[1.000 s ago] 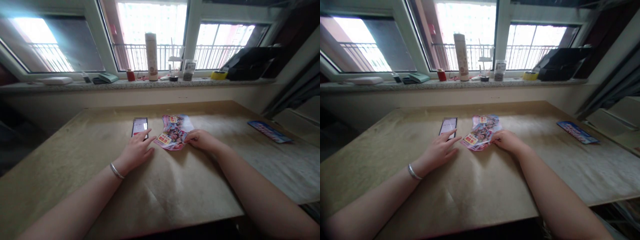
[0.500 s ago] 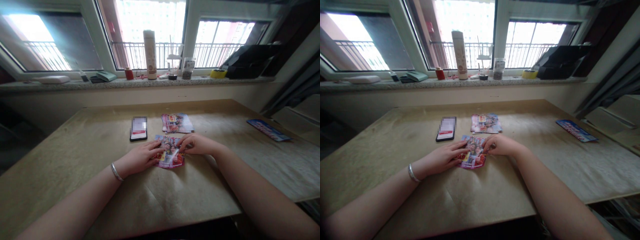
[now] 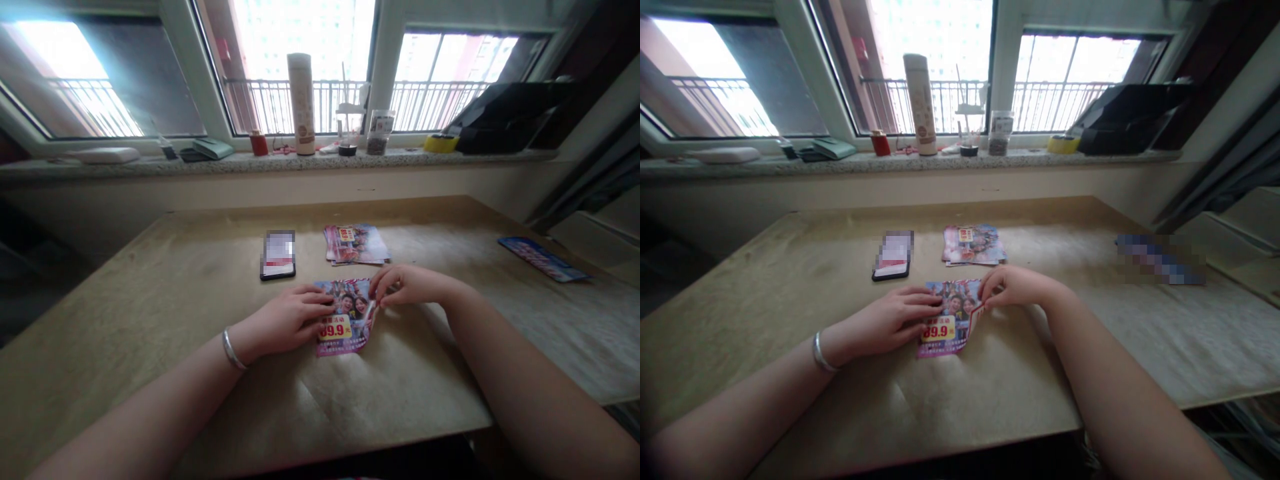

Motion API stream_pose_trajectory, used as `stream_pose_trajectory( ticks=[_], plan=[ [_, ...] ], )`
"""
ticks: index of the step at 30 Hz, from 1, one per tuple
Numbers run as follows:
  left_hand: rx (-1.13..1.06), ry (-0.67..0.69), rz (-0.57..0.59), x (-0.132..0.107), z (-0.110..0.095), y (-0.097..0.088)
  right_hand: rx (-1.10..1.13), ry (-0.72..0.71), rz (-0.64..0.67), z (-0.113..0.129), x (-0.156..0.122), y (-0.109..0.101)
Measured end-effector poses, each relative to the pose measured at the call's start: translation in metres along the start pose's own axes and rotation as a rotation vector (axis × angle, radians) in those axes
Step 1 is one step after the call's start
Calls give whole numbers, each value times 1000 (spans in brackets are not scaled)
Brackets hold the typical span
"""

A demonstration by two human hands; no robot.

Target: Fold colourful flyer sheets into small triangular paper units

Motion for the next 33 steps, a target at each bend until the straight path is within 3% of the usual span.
stream_pose_trajectory(
  ticks=[2,7,9,16,20,24,33],
  plan=[
    [-1,10,-14,-1,1,0,26,12,7,-1,-1,-1],
    [-23,-118,51,-3,3,3,107,67,10,-3,-6,-2],
    [-13,-110,89,-3,-2,2,106,108,-37,-6,-7,-3],
    [-28,19,28,0,-10,-4,14,254,-203,-19,-3,-4],
    [44,-30,5,-1,-3,-5,53,251,-203,-22,4,3],
    [104,10,31,-2,-4,-8,5,261,-251,-22,10,8],
    [157,18,16,-5,-2,-9,-155,106,-344,1,23,20]
  ],
)
Point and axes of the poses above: each hand's wrist, its own x-axis towards the middle knuckle, its own y-axis out of the palm, z = x × y, the point moved 7 cm from there along x, towards the middle knuckle, and after that the axes turned 11 degrees about x, right-handed, at the moved point
